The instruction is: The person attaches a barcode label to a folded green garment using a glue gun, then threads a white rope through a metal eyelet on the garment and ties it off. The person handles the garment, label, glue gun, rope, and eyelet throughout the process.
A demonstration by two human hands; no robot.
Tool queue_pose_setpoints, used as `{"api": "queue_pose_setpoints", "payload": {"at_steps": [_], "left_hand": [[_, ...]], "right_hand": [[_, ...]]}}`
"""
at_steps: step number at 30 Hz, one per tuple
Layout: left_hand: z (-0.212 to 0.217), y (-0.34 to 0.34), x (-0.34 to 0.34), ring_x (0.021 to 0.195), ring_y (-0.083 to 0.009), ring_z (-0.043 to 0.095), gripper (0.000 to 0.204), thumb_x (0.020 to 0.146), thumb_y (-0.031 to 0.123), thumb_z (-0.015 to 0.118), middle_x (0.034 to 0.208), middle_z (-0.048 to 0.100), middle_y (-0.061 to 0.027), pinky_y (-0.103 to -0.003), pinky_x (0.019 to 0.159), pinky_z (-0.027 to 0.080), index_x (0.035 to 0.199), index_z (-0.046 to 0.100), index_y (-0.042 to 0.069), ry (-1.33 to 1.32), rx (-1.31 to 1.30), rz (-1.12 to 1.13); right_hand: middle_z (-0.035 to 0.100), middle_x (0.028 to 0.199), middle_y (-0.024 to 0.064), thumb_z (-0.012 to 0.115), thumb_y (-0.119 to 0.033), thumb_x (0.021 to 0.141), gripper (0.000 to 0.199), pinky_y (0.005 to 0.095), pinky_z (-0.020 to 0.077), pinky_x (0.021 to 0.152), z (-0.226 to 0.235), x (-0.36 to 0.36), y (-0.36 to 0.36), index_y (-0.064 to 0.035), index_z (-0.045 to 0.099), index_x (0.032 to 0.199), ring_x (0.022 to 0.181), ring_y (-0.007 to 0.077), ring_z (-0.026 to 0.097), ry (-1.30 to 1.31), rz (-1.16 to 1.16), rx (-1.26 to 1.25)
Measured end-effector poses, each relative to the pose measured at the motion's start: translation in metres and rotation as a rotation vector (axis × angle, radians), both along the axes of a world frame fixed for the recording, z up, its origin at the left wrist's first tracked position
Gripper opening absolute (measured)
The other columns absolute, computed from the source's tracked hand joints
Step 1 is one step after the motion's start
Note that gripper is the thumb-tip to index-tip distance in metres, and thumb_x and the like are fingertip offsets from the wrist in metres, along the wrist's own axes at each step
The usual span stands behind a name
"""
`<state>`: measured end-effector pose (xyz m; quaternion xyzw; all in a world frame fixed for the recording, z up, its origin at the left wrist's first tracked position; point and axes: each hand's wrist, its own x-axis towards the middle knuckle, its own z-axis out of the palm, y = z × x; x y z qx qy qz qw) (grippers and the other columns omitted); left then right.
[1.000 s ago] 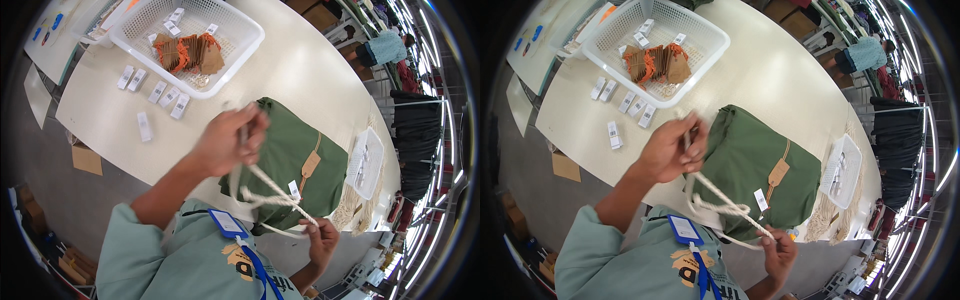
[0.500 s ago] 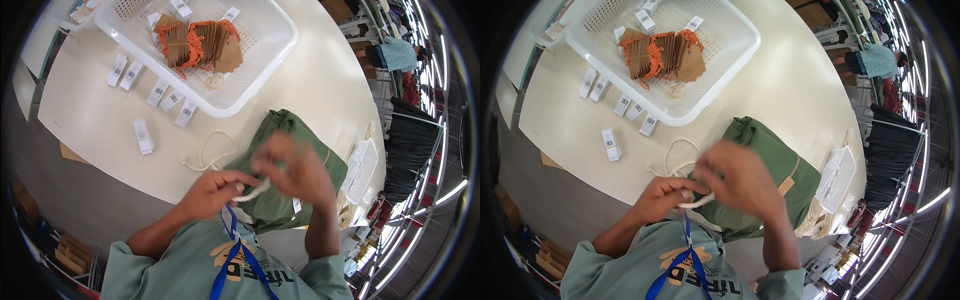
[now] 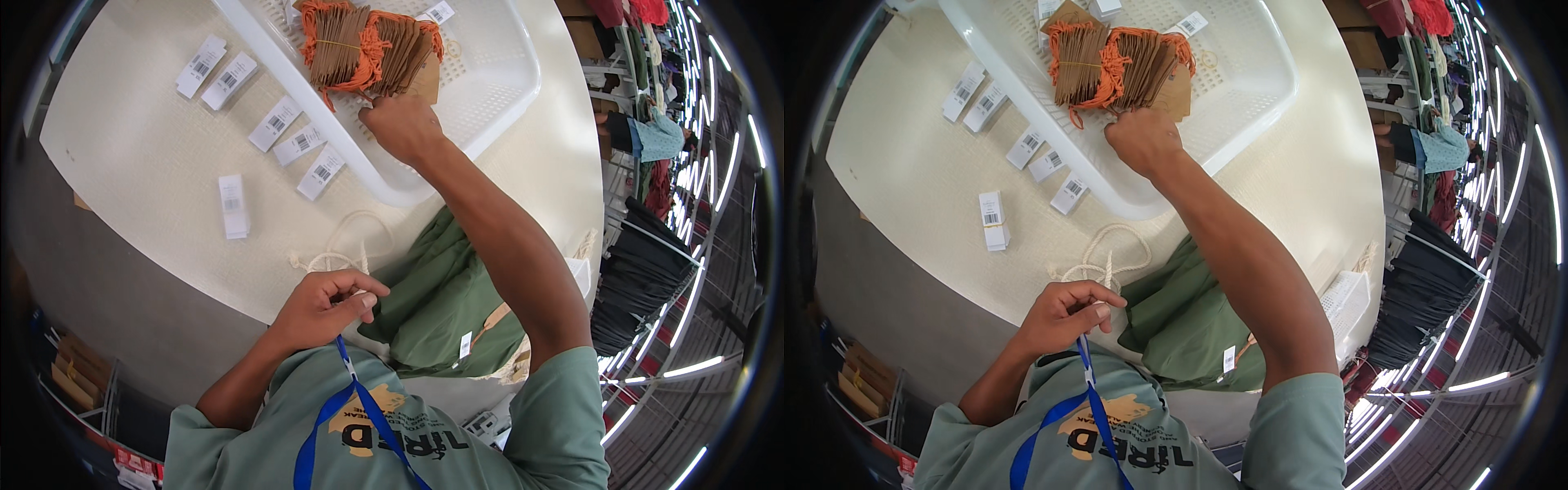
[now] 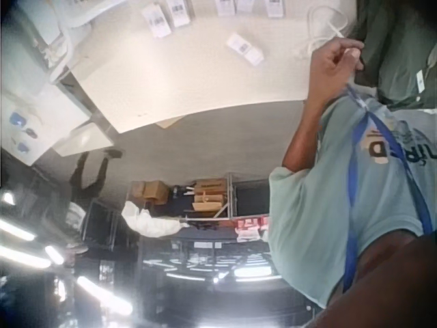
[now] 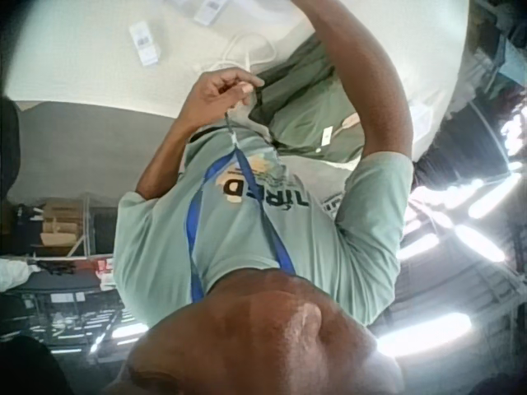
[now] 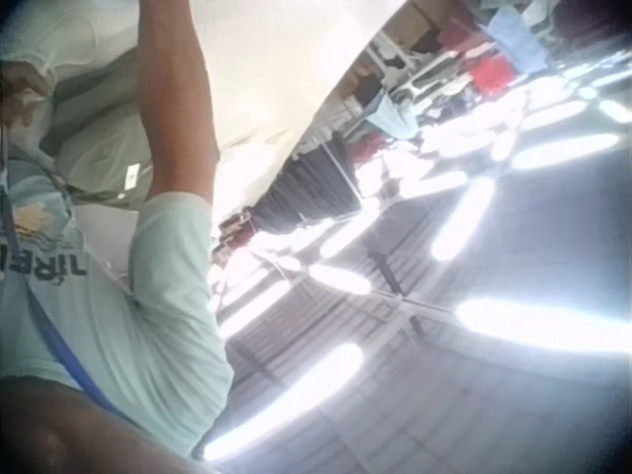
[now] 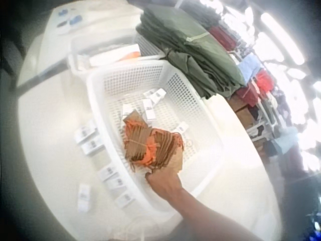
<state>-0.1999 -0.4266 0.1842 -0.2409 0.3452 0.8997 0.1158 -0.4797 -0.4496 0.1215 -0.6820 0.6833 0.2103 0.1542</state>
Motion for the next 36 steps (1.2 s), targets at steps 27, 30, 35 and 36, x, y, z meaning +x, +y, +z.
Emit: {"api": "queue_pose_setpoints", "payload": {"at_steps": [27, 30, 35, 36], "left_hand": [[-0.005, 0.005, 0.007, 0.060, -0.0094, 0.060, 0.040, 0.097, 0.005, 0.053, 0.083, 0.074, -0.0143, -0.022, 0.058, 0.048, 0.136, 0.054, -0.003, 0.040, -0.162, 0.015], [0.010, 0.011, 0.008, 0.058, -0.0113, 0.061, 0.054, 0.096, 0.010, 0.056, 0.082, 0.073, -0.0171, -0.023, 0.056, 0.048, 0.146, 0.041, -0.005, 0.109, -0.227, 0.106], [0.023, 0.019, 0.022, 0.069, -0.0094, 0.060, 0.073, 0.091, -0.005, 0.047, 0.103, 0.073, -0.0192, -0.023, 0.066, 0.050, 0.159, 0.020, 0.004, 0.168, -0.193, 0.034], [0.025, 0.021, 0.025, 0.069, -0.0096, 0.060, 0.072, 0.090, -0.006, 0.046, 0.103, 0.073, -0.0186, -0.023, 0.066, 0.050, 0.157, 0.025, 0.003, 0.151, -0.206, 0.014]], "right_hand": [[0.067, 0.091, 0.0090, 0.061, -0.011, 0.083, 0.010, 0.0453, 0.0563, 0.067, 0.028, 0.015, 0.018, -0.0077, 0.067, 0.091, 0.086, 0.0314, 0.068, -0.198, -0.079, -0.380], [0.062, 0.095, 0.0099, 0.059, -0.012, 0.087, 0.016, 0.0496, 0.0538, 0.067, 0.061, 0.020, 0.033, -0.0106, 0.058, 0.103, 0.084, 0.0365, 0.065, -0.360, -0.297, -0.719], [0.065, 0.072, 0.0147, 0.067, -0.015, 0.088, 0.015, 0.0353, 0.0535, 0.066, 0.110, 0.026, 0.051, -0.0036, 0.059, 0.093, 0.066, 0.0268, 0.067, -0.736, -0.884, -1.212], [0.067, 0.076, 0.0119, 0.068, -0.013, 0.089, 0.014, 0.0314, 0.0534, 0.068, 0.120, 0.025, 0.055, -0.0016, 0.060, 0.094, 0.071, 0.0177, 0.067, -0.772, -0.921, -1.246]]}}
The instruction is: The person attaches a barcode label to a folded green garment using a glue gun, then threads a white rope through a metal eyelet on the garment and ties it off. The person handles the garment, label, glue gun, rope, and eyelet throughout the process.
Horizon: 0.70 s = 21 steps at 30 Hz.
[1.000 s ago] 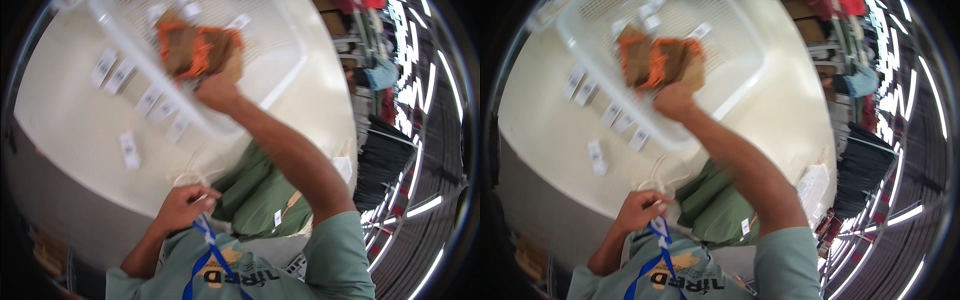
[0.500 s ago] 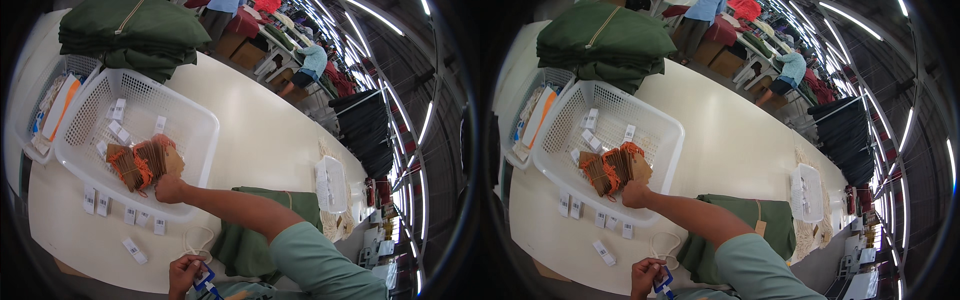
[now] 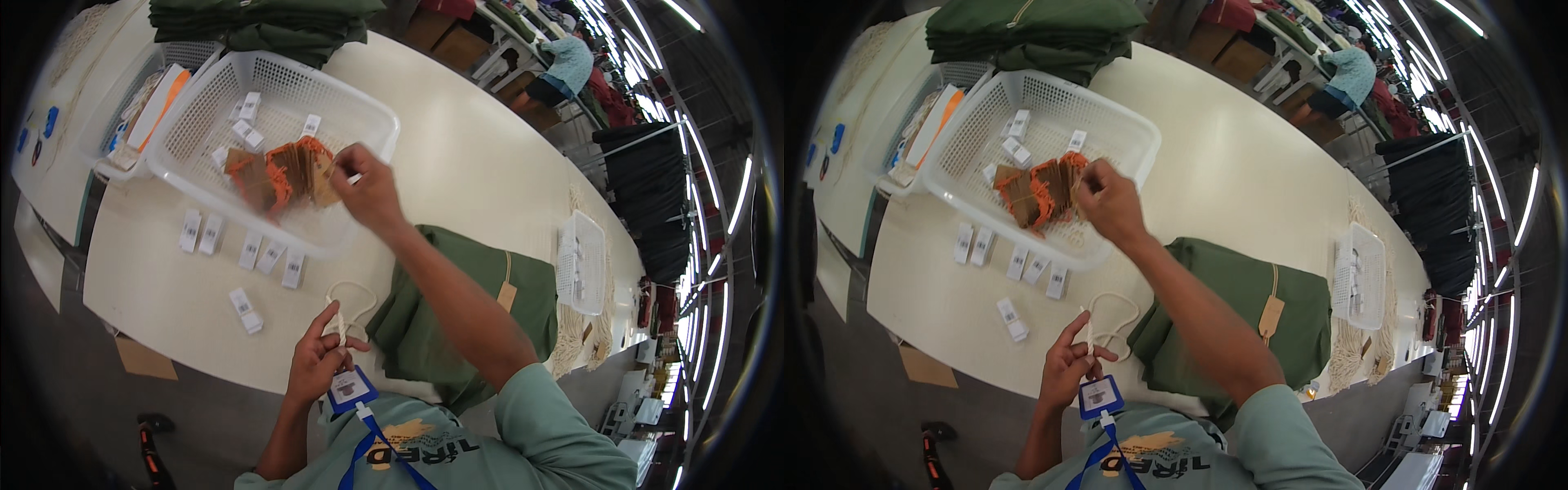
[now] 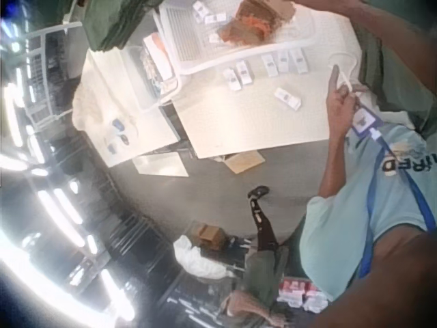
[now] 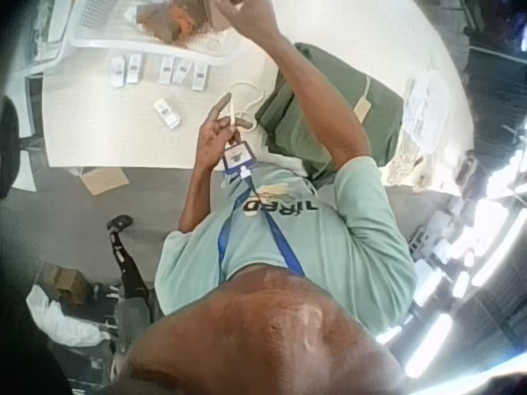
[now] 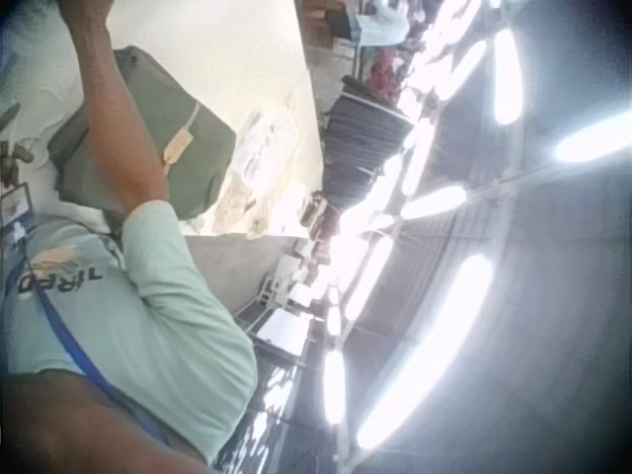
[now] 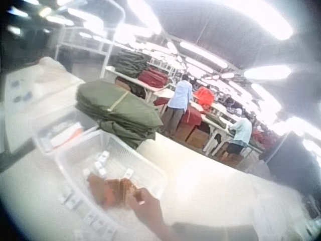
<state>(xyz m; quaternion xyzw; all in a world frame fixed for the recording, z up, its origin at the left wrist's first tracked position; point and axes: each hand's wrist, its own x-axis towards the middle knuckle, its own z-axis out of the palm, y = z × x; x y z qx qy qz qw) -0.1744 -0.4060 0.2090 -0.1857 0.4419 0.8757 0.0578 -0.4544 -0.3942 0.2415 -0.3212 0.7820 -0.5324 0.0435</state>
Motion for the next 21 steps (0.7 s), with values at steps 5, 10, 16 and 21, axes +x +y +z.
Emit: {"api": "queue_pose_setpoints", "payload": {"at_steps": [5, 10, 16, 21], "left_hand": [[0.022, 0.014, 0.009, 0.069, -0.0098, 0.061, 0.059, 0.086, -0.008, 0.047, 0.101, 0.074, -0.0153, -0.023, 0.063, 0.048, 0.144, 0.046, 0.000, 0.046, -0.065, 0.112], [0.052, 0.034, 0.009, 0.065, -0.0076, 0.058, 0.040, 0.090, -0.003, 0.051, 0.099, 0.075, -0.0123, -0.022, 0.059, 0.045, 0.128, 0.060, 0.000, 0.090, -0.154, 0.175], [0.077, 0.072, 0.035, 0.058, -0.0042, 0.050, 0.033, 0.096, 0.003, 0.052, 0.090, 0.075, -0.0128, -0.021, 0.054, 0.041, 0.128, 0.061, -0.002, 0.126, -0.237, 0.194], [0.084, 0.072, 0.044, 0.051, -0.0036, 0.045, 0.042, 0.099, 0.006, 0.048, 0.086, 0.074, -0.0138, -0.019, 0.050, 0.039, 0.141, 0.051, -0.001, 0.098, -0.270, 0.238]], "right_hand": [[0.070, 0.081, 0.0102, 0.069, -0.006, 0.088, 0.030, 0.0259, 0.0547, 0.065, 0.049, 0.001, 0.040, 0.0018, 0.055, 0.114, 0.075, 0.0113, 0.068, -0.312, -0.050, -0.238], [0.068, 0.084, 0.0096, 0.071, -0.008, 0.089, 0.035, 0.0267, 0.0558, 0.058, 0.080, -0.006, 0.043, 0.0019, 0.051, 0.115, 0.071, 0.0147, 0.071, -0.125, -0.085, 0.072], [0.070, 0.076, 0.0142, 0.075, -0.008, 0.085, 0.037, 0.0339, 0.0545, 0.053, 0.098, -0.018, 0.058, 0.0011, 0.052, 0.112, 0.061, 0.0221, 0.072, -0.137, -0.078, 0.168], [0.072, 0.091, 0.0127, 0.070, -0.003, 0.087, 0.057, 0.0275, 0.0479, 0.050, 0.094, -0.010, 0.090, 0.0001, 0.047, 0.140, 0.058, 0.0137, 0.062, -0.330, 0.072, 0.116]]}}
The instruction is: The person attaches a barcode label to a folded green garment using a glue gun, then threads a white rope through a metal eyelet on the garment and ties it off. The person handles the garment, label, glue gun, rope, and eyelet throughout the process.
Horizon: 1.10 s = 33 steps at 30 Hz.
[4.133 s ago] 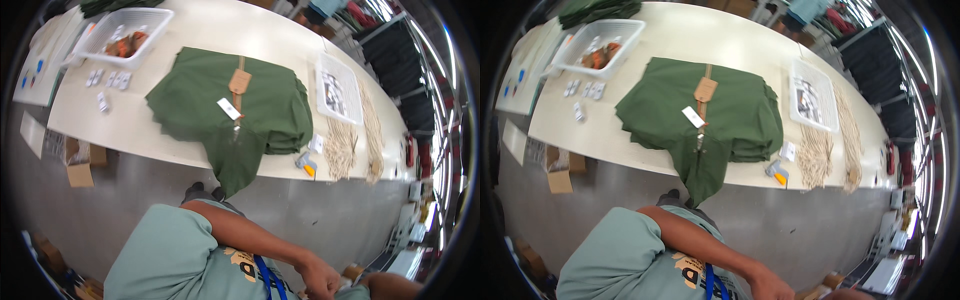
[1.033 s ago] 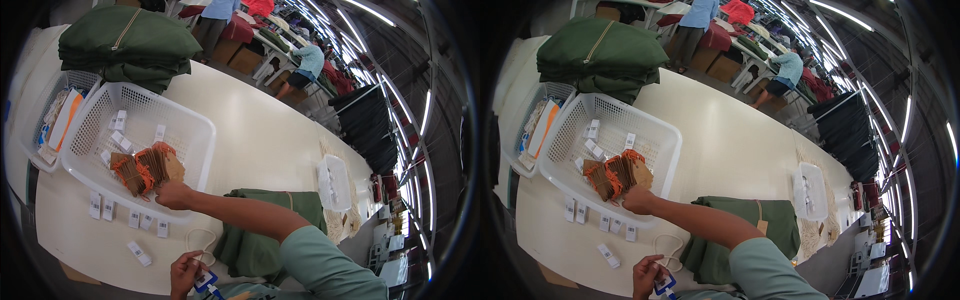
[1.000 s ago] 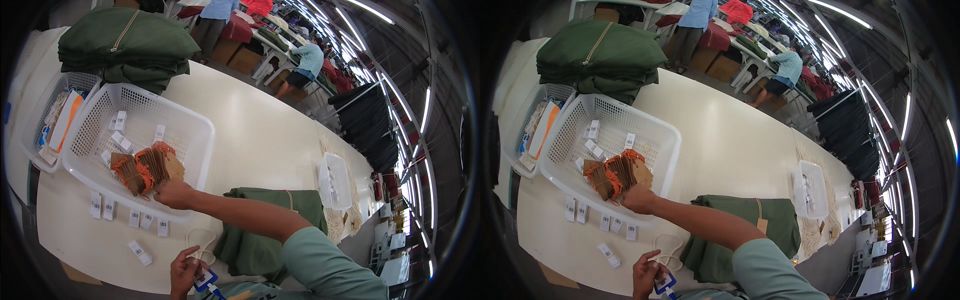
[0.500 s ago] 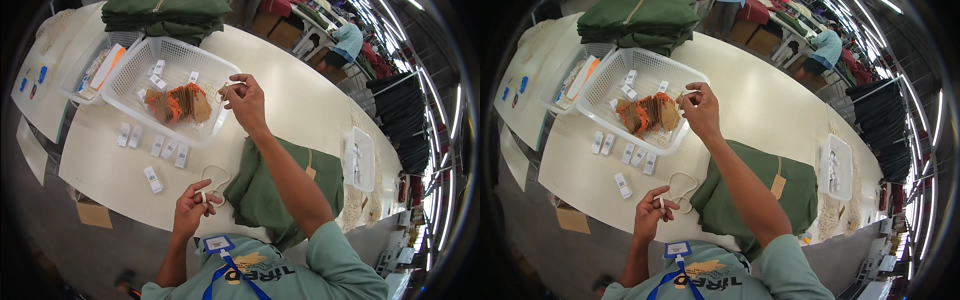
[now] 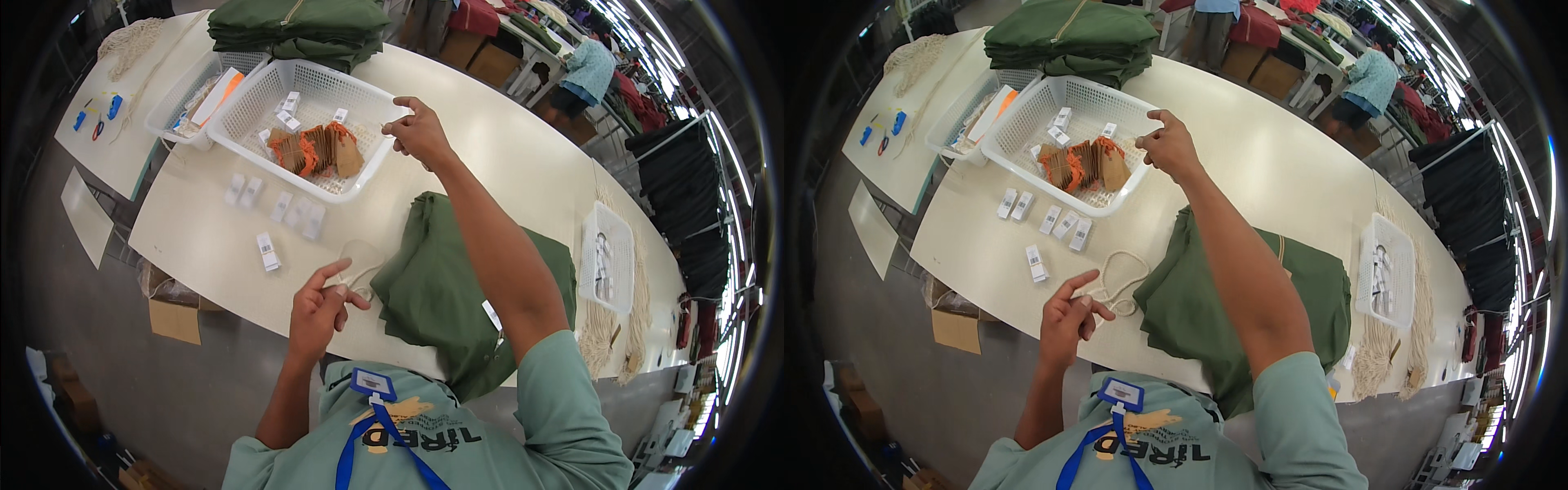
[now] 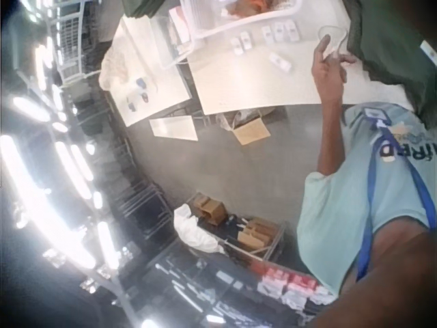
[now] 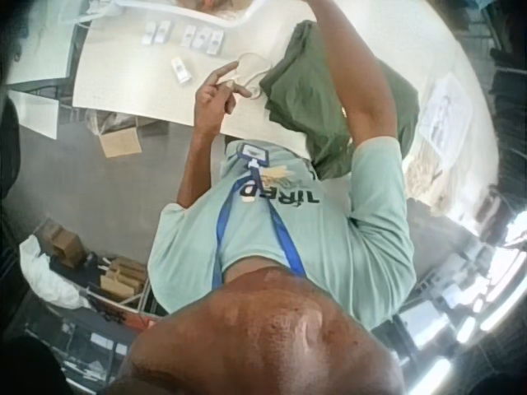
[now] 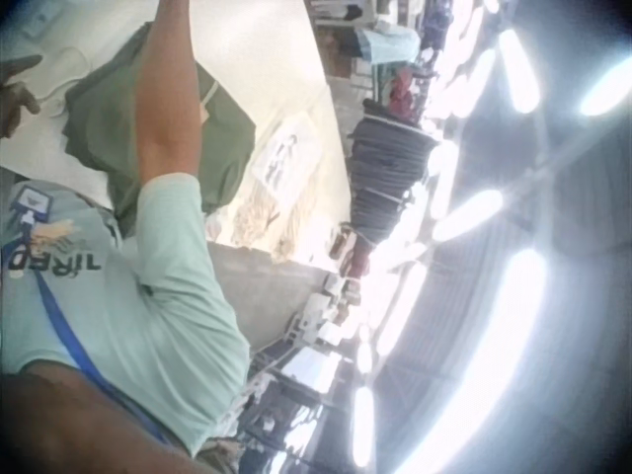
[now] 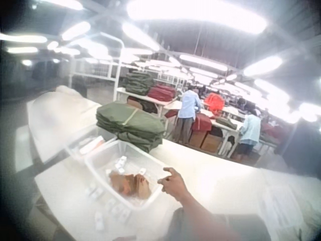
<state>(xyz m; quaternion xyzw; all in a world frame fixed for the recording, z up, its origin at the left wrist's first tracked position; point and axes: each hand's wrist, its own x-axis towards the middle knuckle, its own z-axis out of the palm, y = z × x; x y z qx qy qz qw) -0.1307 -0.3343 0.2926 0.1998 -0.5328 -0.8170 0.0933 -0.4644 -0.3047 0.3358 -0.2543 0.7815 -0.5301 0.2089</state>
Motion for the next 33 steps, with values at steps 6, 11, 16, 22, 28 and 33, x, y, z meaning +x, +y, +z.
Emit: {"api": "queue_pose_setpoints", "payload": {"at_steps": [6, 11, 16, 22, 28, 33], "left_hand": [[-0.004, -0.015, -0.013, 0.052, -0.0048, 0.047, 0.050, 0.099, 0.003, 0.048, 0.090, 0.075, -0.0141, -0.020, 0.052, 0.042, 0.148, 0.042, 0.000, 0.059, -0.108, -0.107], [-0.011, -0.011, -0.026, 0.048, -0.0057, 0.048, 0.054, 0.095, 0.006, 0.048, 0.089, 0.074, -0.0176, -0.020, 0.046, 0.037, 0.149, 0.040, 0.003, 0.007, -0.094, -0.204], [-0.016, -0.006, -0.022, 0.050, -0.0053, 0.047, 0.053, 0.096, 0.003, 0.048, 0.086, 0.075, -0.0162, -0.020, 0.051, 0.042, 0.148, 0.037, -0.004, -0.004, -0.033, -0.288], [-0.014, -0.022, -0.020, 0.051, -0.0047, 0.046, 0.055, 0.096, 0.004, 0.048, 0.087, 0.075, -0.0148, -0.021, 0.051, 0.041, 0.149, 0.036, -0.003, -0.030, -0.088, -0.274], [-0.022, -0.034, -0.013, 0.054, -0.0058, 0.049, 0.057, 0.096, 0.006, 0.049, 0.087, 0.074, -0.0149, -0.021, 0.052, 0.042, 0.151, 0.035, 0.000, -0.007, -0.145, -0.264], [-0.026, -0.035, -0.012, 0.057, -0.0075, 0.053, 0.061, 0.095, 0.001, 0.046, 0.093, 0.075, -0.0154, -0.021, 0.057, 0.045, 0.154, 0.030, 0.000, -0.008, -0.077, -0.243]], "right_hand": [[0.074, 0.102, 0.0103, 0.065, 0.001, 0.088, 0.062, 0.0247, 0.0494, 0.052, -0.015, -0.008, 0.009, -0.0053, 0.046, 0.147, 0.059, 0.0101, 0.059, -0.050, 0.206, -0.071], [0.061, 0.137, 0.0175, 0.068, 0.004, 0.070, 0.049, 0.0384, 0.0589, 0.080, -0.045, -0.017, -0.024, -0.0034, 0.074, 0.118, 0.098, 0.0287, 0.071, 0.631, 0.348, 0.011], [0.071, 0.114, 0.0167, 0.067, -0.002, 0.079, 0.069, 0.0439, 0.0550, 0.088, -0.053, -0.005, -0.056, -0.0139, 0.049, 0.145, 0.103, 0.0378, 0.068, 0.538, 0.418, 0.470], [0.068, 0.110, 0.0175, 0.055, -0.011, 0.095, 0.046, 0.0476, 0.0518, 0.087, -0.060, 0.014, -0.062, -0.0193, 0.050, 0.139, 0.102, 0.0406, 0.064, 0.660, 0.361, 0.518], [0.070, 0.106, 0.0152, 0.072, -0.006, 0.078, 0.059, 0.0386, 0.0544, 0.087, -0.084, 0.003, -0.061, -0.0034, 0.056, 0.135, 0.099, 0.0314, 0.068, 0.604, 0.112, 0.158], [0.071, 0.095, 0.0136, 0.069, -0.002, 0.082, 0.054, 0.0342, 0.0571, 0.076, -0.082, 0.005, -0.050, -0.0003, 0.055, 0.133, 0.085, 0.0251, 0.071, 0.289, 0.038, 0.111]]}}
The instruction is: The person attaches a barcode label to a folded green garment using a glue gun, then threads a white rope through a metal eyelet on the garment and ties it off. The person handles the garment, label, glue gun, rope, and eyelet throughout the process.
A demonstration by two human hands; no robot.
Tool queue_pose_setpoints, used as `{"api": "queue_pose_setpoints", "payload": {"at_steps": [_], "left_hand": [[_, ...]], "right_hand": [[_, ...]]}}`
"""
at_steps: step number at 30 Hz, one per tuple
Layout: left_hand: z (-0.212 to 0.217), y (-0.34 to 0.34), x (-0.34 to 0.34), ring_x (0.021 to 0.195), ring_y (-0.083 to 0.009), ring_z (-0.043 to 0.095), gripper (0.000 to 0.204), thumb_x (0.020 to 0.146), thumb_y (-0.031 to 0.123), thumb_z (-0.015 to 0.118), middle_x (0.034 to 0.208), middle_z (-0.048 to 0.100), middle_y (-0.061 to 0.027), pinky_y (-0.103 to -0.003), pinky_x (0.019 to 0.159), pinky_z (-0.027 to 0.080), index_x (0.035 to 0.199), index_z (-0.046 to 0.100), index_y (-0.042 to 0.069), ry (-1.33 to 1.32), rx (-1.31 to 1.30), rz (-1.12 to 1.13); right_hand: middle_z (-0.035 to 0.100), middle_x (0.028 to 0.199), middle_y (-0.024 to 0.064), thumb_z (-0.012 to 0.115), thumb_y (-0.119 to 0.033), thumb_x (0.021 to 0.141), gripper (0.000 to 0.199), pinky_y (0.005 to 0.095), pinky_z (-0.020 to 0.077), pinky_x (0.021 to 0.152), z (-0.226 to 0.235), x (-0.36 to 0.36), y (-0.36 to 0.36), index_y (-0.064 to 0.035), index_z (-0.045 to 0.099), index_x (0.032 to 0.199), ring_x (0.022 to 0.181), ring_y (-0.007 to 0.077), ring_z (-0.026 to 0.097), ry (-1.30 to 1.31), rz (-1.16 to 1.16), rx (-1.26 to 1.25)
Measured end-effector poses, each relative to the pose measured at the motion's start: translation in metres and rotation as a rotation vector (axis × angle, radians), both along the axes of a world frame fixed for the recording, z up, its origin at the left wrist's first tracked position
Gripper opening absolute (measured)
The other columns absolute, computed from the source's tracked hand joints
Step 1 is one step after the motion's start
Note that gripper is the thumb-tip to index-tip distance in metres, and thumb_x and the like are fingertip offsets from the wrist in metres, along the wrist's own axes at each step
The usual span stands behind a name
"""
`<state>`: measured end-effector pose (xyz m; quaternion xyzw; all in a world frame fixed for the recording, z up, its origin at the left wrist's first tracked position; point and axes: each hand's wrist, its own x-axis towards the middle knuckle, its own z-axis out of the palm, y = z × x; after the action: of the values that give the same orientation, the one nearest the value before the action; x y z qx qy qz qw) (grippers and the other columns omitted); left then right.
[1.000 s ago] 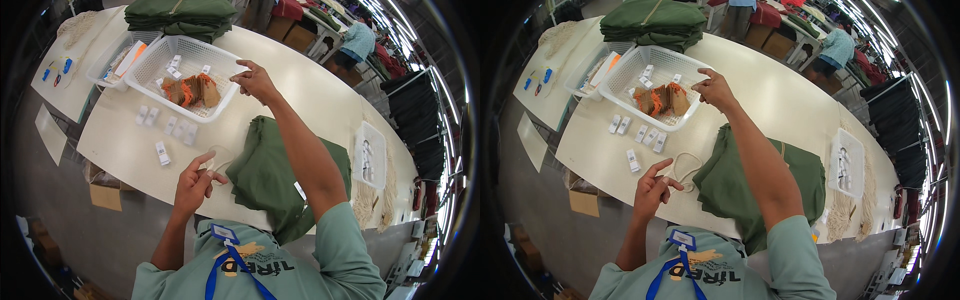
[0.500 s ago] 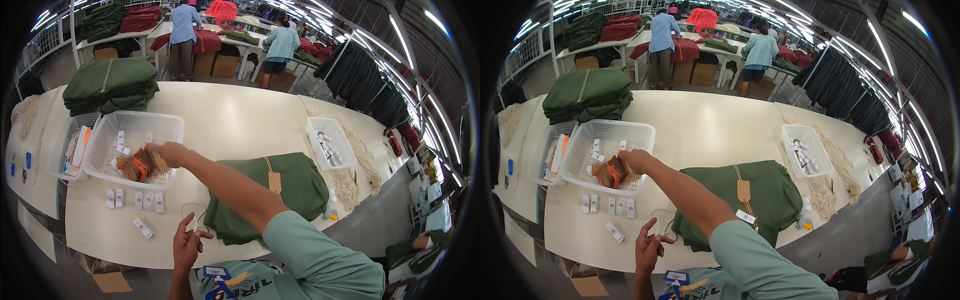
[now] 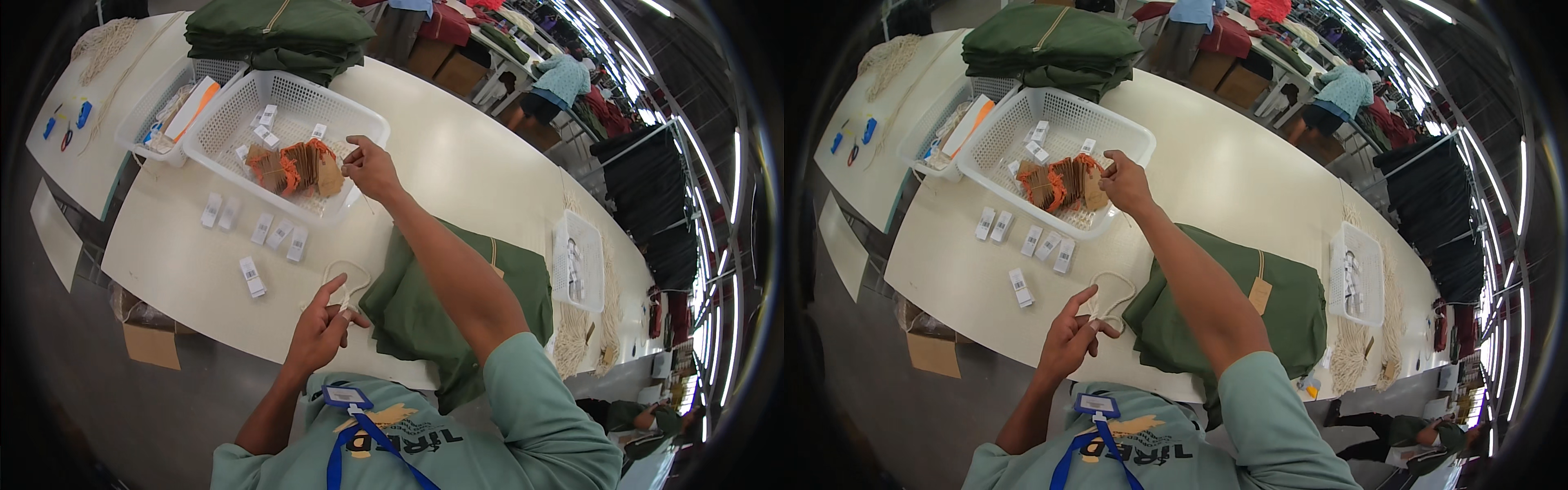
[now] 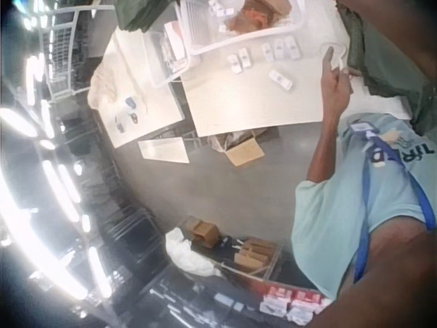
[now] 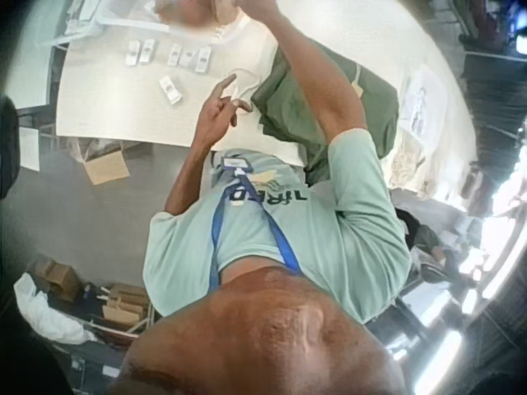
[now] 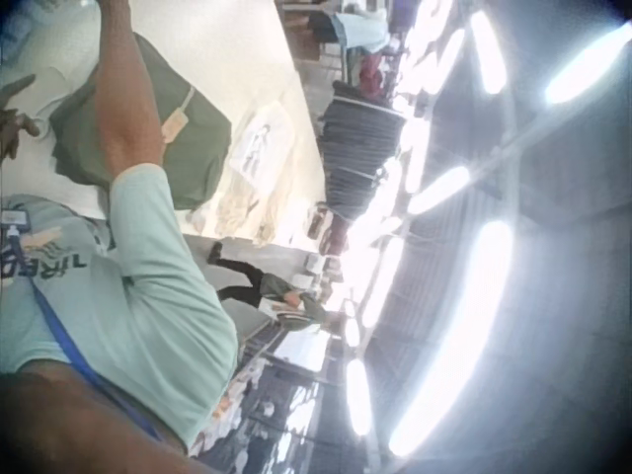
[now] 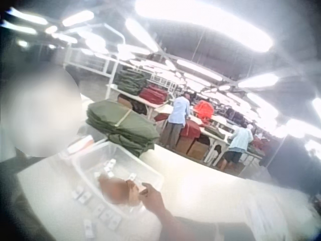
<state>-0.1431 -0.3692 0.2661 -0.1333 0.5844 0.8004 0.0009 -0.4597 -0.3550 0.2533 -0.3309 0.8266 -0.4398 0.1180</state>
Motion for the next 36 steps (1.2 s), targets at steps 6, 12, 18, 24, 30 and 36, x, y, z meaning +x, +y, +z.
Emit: {"api": "queue_pose_setpoints", "payload": {"at_steps": [6, 12, 18, 24, 30, 36], "left_hand": [[-0.005, 0.000, -0.007, 0.058, -0.0096, 0.056, 0.064, 0.091, -0.003, 0.043, 0.108, 0.072, -0.0175, -0.022, 0.057, 0.046, 0.154, 0.030, 0.001, 0.074, 0.042, 0.140], [0.007, -0.018, -0.017, 0.054, -0.0069, 0.051, 0.055, 0.099, 0.007, 0.050, 0.099, 0.073, -0.0148, -0.022, 0.052, 0.044, 0.150, 0.034, 0.001, 0.071, -0.048, 0.196], [0.041, -0.012, -0.033, 0.046, -0.0065, 0.050, 0.055, 0.098, 0.012, 0.046, 0.078, 0.073, -0.0127, -0.020, 0.045, 0.036, 0.151, 0.034, 0.004, 0.155, -0.160, 0.135], [0.062, 0.036, -0.039, 0.044, -0.0090, 0.053, 0.066, 0.085, 0.007, 0.044, 0.071, 0.071, -0.0133, -0.020, 0.044, 0.035, 0.150, 0.032, 0.001, 0.177, -0.176, -0.043], [0.077, 0.113, -0.037, 0.043, -0.0074, 0.045, 0.070, 0.082, 0.005, 0.043, 0.065, 0.066, -0.0112, -0.020, 0.043, 0.035, 0.151, 0.031, 0.000, 0.153, -0.209, -0.162], [0.078, 0.194, -0.031, 0.052, -0.0055, 0.044, 0.076, 0.088, 0.003, 0.043, 0.069, 0.065, -0.0096, -0.019, 0.051, 0.037, 0.160, 0.017, 0.004, 0.147, -0.286, -0.355]], "right_hand": [[0.071, 0.094, 0.0093, 0.067, -0.001, 0.084, 0.051, 0.0313, 0.0575, 0.073, 0.007, 0.005, -0.003, 0.0012, 0.055, 0.133, 0.080, 0.0158, 0.070, -0.331, -0.015, -0.215], [0.071, 0.100, 0.0061, 0.062, -0.011, 0.090, 0.023, 0.0323, 0.0529, 0.082, 0.024, 0.041, 0.018, -0.0012, 0.067, 0.111, 0.088, 0.0137, 0.063, -0.127, -0.015, -0.253], [0.065, 0.119, 0.0058, 0.056, -0.010, 0.095, 0.039, 0.0286, 0.0476, 0.089, 0.058, 0.133, 0.108, -0.0060, 0.063, 0.133, 0.097, 0.0120, 0.057, -0.545, 0.227, -0.309], [0.051, 0.104, -0.0010, 0.068, -0.019, 0.094, 0.041, 0.0255, 0.0404, 0.069, 0.065, 0.162, 0.213, -0.0128, 0.063, 0.134, 0.077, 0.0099, 0.044, -0.457, 0.351, -0.301], [0.054, 0.098, 0.0021, 0.067, -0.025, 0.096, 0.019, 0.0273, 0.0440, 0.073, 0.057, 0.190, 0.296, -0.0065, 0.065, 0.102, 0.080, 0.0110, 0.050, -0.290, 0.285, -0.336], [0.061, 0.091, -0.0015, 0.065, -0.013, 0.098, 0.017, 0.0256, 0.0458, 0.075, 0.053, 0.221, 0.377, -0.0044, 0.062, 0.112, 0.084, 0.0075, 0.053, -0.503, 0.108, -0.496]]}}
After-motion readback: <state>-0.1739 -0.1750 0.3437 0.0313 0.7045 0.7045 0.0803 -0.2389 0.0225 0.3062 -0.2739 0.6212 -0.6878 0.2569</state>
